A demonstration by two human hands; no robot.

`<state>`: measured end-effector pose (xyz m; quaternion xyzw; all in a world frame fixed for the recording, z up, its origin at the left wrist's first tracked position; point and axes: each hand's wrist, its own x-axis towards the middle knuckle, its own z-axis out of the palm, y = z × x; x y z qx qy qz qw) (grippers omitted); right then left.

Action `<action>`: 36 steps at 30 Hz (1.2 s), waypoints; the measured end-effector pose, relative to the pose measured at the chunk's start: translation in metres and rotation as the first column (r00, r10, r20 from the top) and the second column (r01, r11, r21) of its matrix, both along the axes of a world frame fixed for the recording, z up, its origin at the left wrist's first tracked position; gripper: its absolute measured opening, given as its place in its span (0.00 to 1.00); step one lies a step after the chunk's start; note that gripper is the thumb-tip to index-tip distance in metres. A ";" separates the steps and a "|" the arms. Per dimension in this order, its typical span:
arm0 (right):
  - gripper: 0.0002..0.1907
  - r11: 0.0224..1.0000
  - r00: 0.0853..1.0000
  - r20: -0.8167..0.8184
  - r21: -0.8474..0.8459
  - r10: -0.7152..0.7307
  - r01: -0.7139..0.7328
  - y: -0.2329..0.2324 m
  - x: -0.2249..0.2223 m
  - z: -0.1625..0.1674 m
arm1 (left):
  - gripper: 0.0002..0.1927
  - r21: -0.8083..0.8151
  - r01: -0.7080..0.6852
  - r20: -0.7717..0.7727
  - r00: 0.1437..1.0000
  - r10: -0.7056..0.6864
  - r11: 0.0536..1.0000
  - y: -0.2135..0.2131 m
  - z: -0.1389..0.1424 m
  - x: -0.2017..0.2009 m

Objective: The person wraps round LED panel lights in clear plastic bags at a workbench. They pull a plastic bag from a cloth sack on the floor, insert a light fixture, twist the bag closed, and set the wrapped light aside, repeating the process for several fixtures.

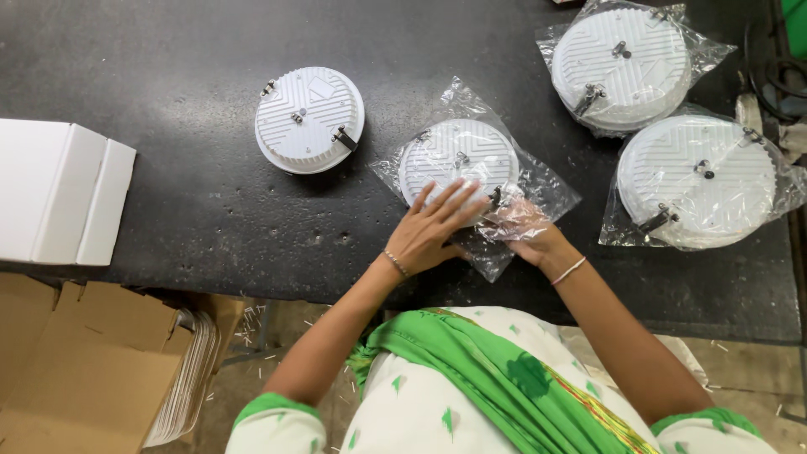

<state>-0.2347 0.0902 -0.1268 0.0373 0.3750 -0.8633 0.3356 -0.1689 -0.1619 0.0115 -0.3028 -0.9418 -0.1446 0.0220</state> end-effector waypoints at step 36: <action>0.20 0.666 0.667 -0.431 0.734 0.608 -0.132 0.008 0.005 0.214 | 0.11 0.679 -0.275 0.063 0.945 0.320 0.680 0.011 0.093 0.018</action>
